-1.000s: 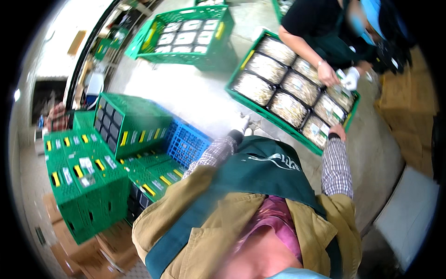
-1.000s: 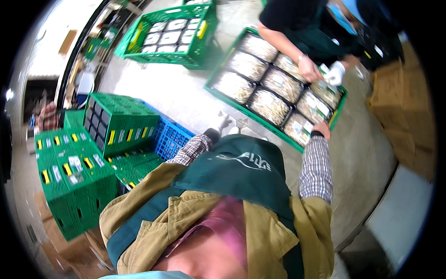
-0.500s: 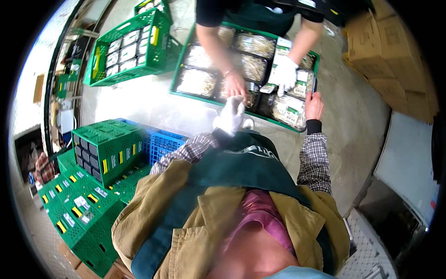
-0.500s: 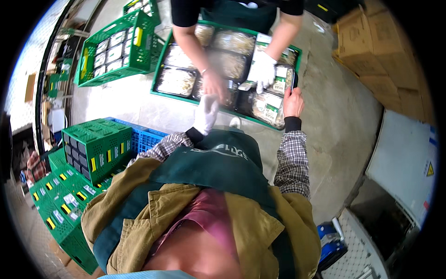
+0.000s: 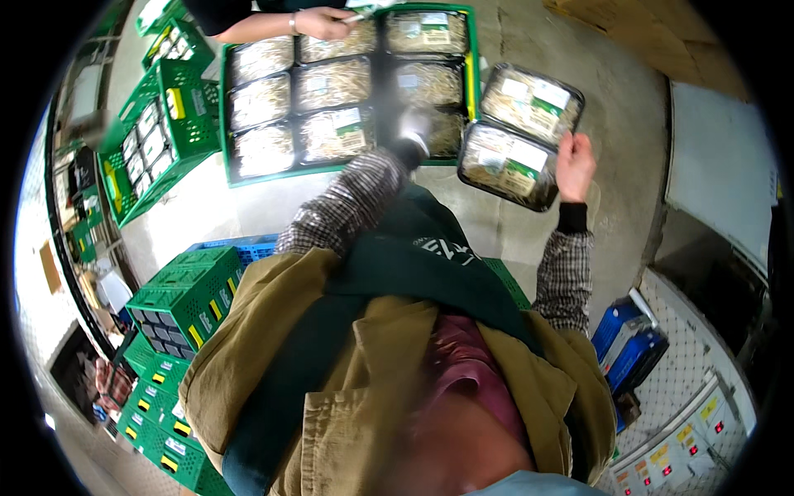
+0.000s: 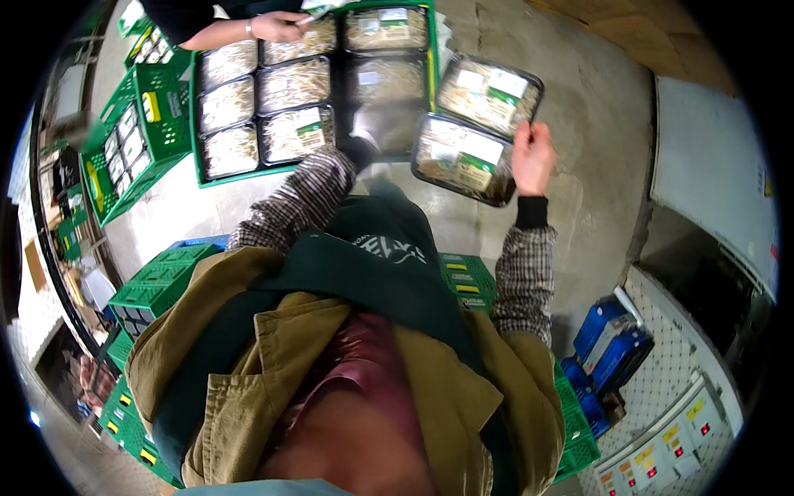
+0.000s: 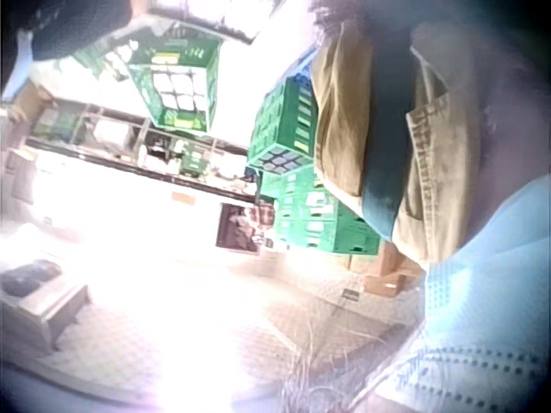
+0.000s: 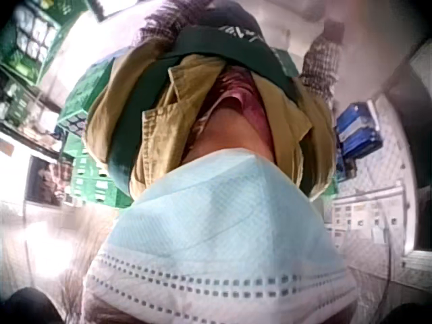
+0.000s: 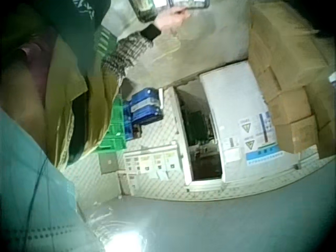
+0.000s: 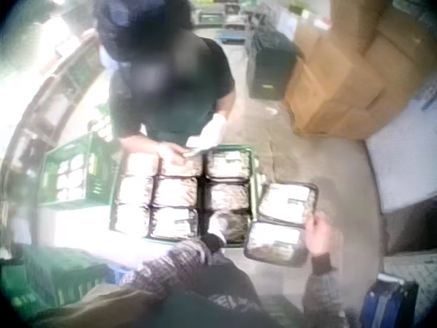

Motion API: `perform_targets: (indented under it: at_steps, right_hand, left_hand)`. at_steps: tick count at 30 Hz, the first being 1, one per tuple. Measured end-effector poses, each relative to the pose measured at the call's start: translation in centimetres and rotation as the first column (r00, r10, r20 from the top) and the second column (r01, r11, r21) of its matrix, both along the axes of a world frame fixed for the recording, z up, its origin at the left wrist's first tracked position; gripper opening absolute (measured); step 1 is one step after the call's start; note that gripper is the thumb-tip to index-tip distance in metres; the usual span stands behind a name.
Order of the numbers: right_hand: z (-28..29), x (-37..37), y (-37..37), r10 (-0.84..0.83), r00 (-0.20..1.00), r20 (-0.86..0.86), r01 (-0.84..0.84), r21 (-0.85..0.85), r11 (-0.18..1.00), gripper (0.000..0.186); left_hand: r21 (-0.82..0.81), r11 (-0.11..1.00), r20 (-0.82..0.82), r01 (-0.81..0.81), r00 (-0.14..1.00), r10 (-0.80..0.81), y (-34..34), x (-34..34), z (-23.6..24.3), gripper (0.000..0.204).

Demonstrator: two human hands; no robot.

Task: The person is packing pre-portioned food items into green plastic crates. They pick up black trays containing food, place them into the crates, and then stack the crates.

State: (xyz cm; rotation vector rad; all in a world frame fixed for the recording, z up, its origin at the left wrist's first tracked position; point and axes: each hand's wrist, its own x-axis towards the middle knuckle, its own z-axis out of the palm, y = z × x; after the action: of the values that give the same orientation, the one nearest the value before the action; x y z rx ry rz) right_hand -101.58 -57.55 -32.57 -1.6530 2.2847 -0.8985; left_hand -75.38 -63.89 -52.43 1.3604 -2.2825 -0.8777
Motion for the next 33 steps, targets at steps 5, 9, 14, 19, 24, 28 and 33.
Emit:
perform_targets:
  at_steps: [5,9,14,19,24,28,33]
  right_hand:
    - [0.5,1.9,-2.6,0.052,0.989,0.136,-0.055,0.016,0.998,0.027]
    - [0.4,0.8,-1.3,0.020,0.990,0.140,-0.020,-0.005,1.000,0.024]
    - [2.4,0.2,0.8,0.040,0.998,0.043,-0.042,0.044,0.998,0.022]
    - [11.4,-2.5,2.7,0.085,0.953,-0.292,-0.024,0.207,0.978,0.017]
    - [18.4,5.6,-0.6,0.606,0.735,-0.304,-0.520,0.320,0.792,0.022]
    - [20.5,17.4,-2.5,0.836,0.514,-0.194,-0.760,0.350,0.548,0.019]
    - [17.6,38.3,-8.9,0.931,0.347,-0.116,-0.927,0.113,0.359,0.014]
  left_hand:
    - [0.961,0.232,-0.213,0.148,-0.134,0.968,-10.3,2.0,-4.3,0.027]
    - [0.767,0.414,-0.204,-0.491,0.425,0.882,-14.6,-0.6,-5.3,0.032]
    - [0.827,0.376,-0.303,-0.419,0.232,0.924,-13.9,1.3,-2.6,0.027]
    - [0.966,0.259,-0.259,0.024,-0.015,0.966,-3.9,0.7,13.4,0.015]
    - [0.841,0.532,-0.488,-0.092,0.293,0.822,6.3,14.2,16.5,0.013]
    - [0.758,0.524,-0.542,-0.389,0.071,0.837,12.9,27.9,21.9,0.015]
    - [0.550,0.261,-0.618,-0.793,-0.176,0.766,17.9,51.2,19.9,0.012]
